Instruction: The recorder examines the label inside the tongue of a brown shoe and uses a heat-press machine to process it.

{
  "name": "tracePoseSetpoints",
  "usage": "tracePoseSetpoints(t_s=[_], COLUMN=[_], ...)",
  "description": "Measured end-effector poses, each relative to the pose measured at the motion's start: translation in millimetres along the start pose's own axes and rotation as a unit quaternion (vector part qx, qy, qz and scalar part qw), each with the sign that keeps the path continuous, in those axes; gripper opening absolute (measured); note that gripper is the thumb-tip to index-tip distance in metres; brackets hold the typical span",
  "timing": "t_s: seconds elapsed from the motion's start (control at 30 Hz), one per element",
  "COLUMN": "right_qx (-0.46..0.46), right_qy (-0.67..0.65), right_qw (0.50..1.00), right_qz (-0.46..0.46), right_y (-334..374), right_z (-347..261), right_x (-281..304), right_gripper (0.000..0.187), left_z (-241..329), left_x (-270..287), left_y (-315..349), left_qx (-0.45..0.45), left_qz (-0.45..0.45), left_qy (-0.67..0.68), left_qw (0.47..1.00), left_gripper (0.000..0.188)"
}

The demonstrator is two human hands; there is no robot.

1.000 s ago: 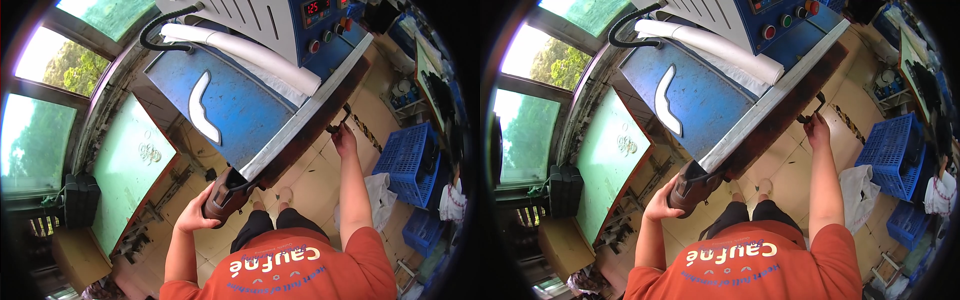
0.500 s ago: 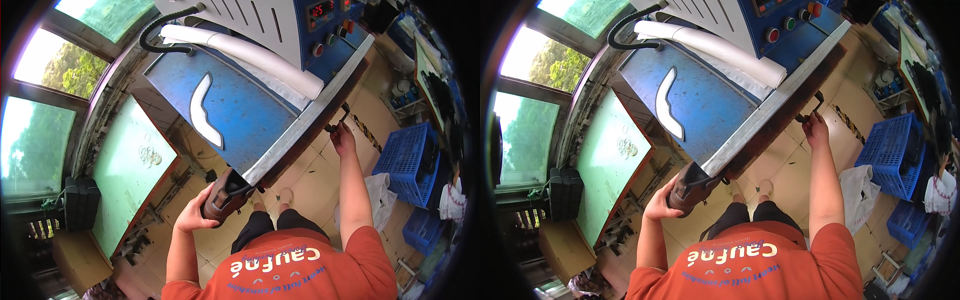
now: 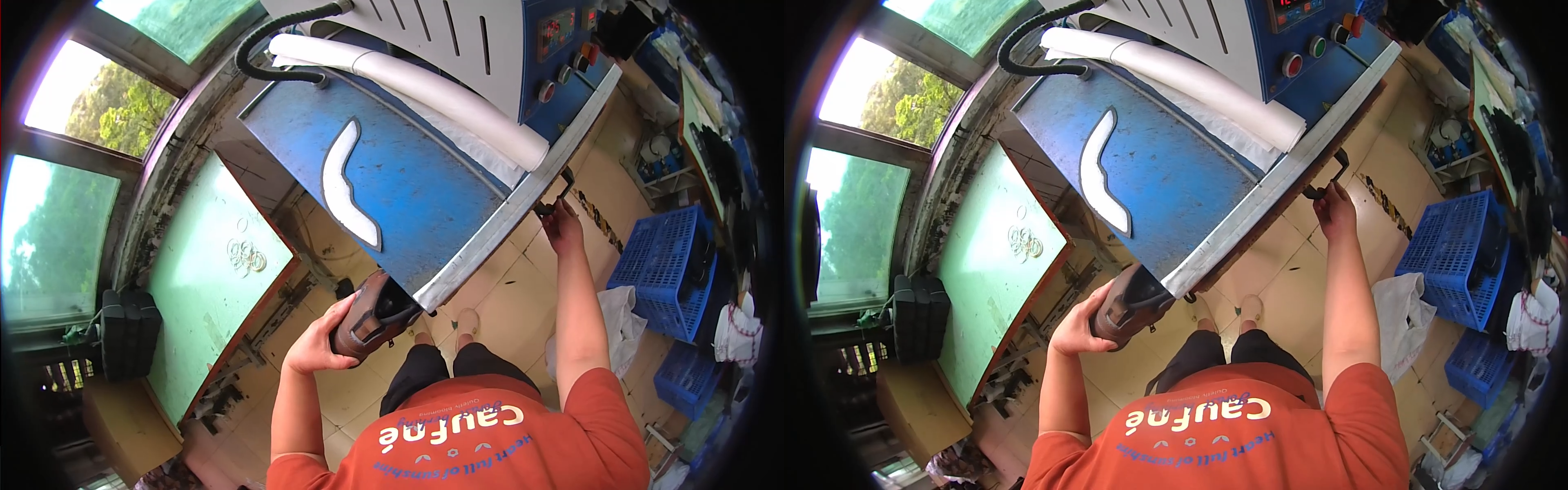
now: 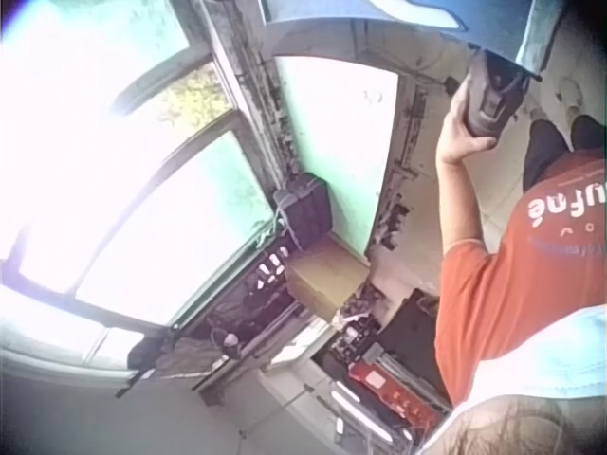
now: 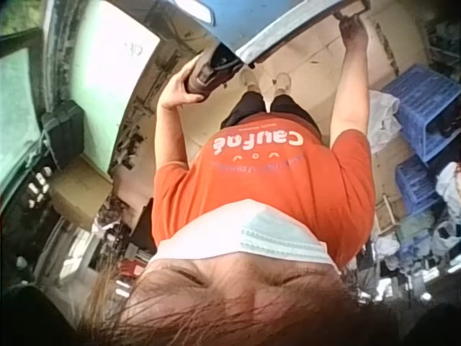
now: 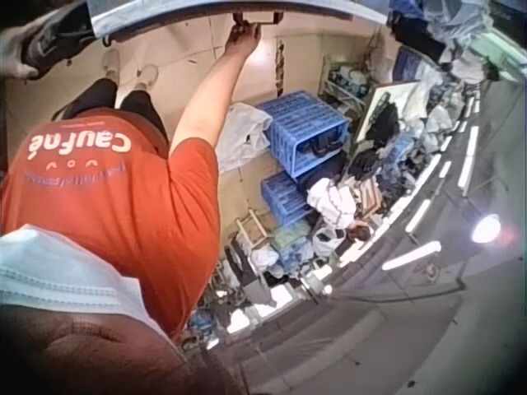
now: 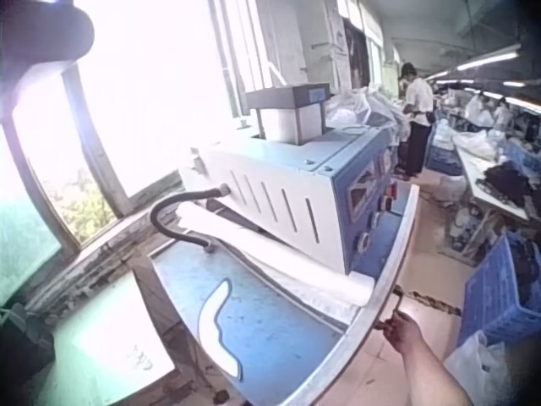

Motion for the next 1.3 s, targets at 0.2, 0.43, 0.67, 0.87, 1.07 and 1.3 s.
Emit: tracePoseSetpoints(t_s=[0.2, 0.43, 0.67, 0.87, 1.07, 1.3], right_qx=[-0.003, -0.005, -0.003, -0.011, -0.015, -0.001], right_qy=[-0.009, -0.006, 0.006, 0.004, 0.024, 0.036], right_qw=[1.000, 1.000, 1.000, 1.000, 0.999, 0.999], right_qz=[-0.029, -0.018, -0.001, 0.002, -0.022, -0.022], right_y=[-4, -3, -7, -11, -17, -23], right_z=[2, 2, 3, 7, 11, 13], right_x=[-4, -8, -8, -8, -6, -4], right_gripper=[0.015, 0.012, 0.013, 0.016, 0.014, 0.015], left_z=[0, 2, -1, -6, -13, -16], left_x=[11, 20, 22, 23, 26, 29], left_y=[-8, -14, -18, -18, -20, -23], left_qx=[-0.015, -0.028, -0.025, -0.021, -0.024, -0.032], left_qz=[-0.031, -0.052, -0.057, -0.050, -0.057, -0.064], left_qy=[-0.011, -0.014, 0.012, 0.050, 0.070, 0.060], left_qw=[0.999, 0.998, 0.998, 0.997, 0.996, 0.996], left_gripper=[0.096, 0.096, 0.097, 0.098, 0.100, 0.098])
Point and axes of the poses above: each hand's wrist, its own y-axis away from the middle knuckle, its own x-axis out of the back of the hand, z = x × y, the point moved 7 cm from there along -y, towards the middle knuckle, and after that the axes turned 9 degrees about x, right-handed, at the moved point
